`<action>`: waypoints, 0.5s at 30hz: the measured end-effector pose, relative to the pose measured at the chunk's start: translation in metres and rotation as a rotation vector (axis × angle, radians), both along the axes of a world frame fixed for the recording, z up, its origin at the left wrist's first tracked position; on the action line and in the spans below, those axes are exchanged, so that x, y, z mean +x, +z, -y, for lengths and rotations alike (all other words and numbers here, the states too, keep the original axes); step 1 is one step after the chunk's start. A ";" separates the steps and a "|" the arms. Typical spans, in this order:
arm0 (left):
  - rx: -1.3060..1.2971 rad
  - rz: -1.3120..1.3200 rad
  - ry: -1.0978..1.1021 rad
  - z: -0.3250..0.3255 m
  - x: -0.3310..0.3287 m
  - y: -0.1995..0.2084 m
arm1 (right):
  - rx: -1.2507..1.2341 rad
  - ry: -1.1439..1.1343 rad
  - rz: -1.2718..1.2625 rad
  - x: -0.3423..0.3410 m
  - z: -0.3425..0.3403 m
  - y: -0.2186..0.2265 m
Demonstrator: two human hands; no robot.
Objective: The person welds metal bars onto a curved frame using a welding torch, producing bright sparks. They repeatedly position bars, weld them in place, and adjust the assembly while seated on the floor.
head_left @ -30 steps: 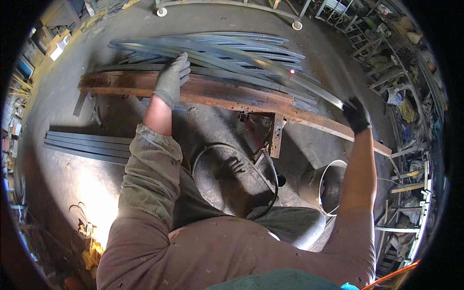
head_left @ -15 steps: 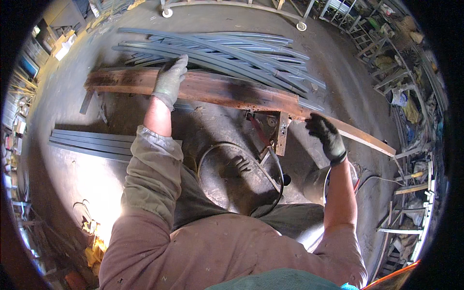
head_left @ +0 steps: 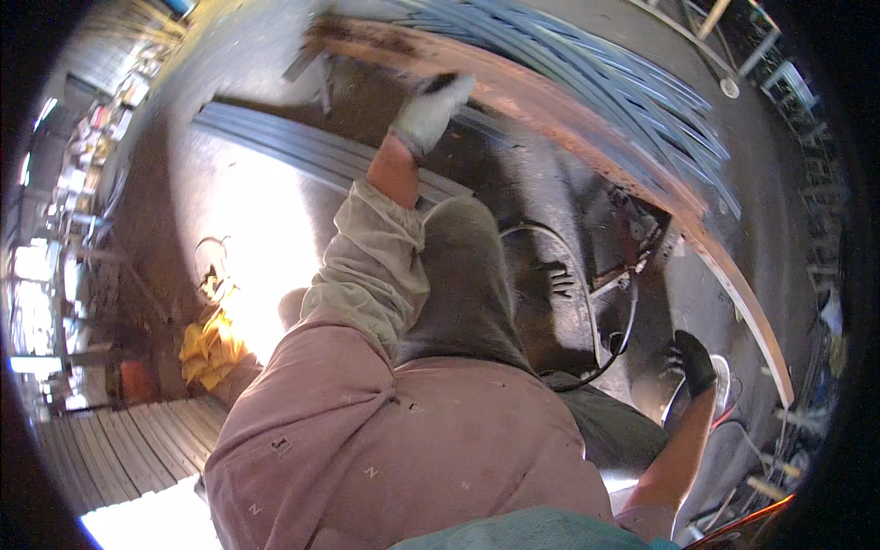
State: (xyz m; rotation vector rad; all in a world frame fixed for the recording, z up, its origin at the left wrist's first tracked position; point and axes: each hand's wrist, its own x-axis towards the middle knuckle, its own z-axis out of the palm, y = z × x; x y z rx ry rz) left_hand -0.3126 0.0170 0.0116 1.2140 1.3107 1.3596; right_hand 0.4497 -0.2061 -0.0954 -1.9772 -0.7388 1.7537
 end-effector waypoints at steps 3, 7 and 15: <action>-0.210 -0.396 -0.061 0.059 -0.059 -0.085 | 0.098 0.030 0.021 0.007 0.010 -0.007; -0.786 -0.619 -0.113 0.158 -0.112 -0.223 | 0.110 0.067 0.089 0.023 0.014 -0.018; -0.970 -0.420 -0.056 0.194 -0.149 -0.379 | -0.024 0.017 0.146 0.045 0.009 -0.041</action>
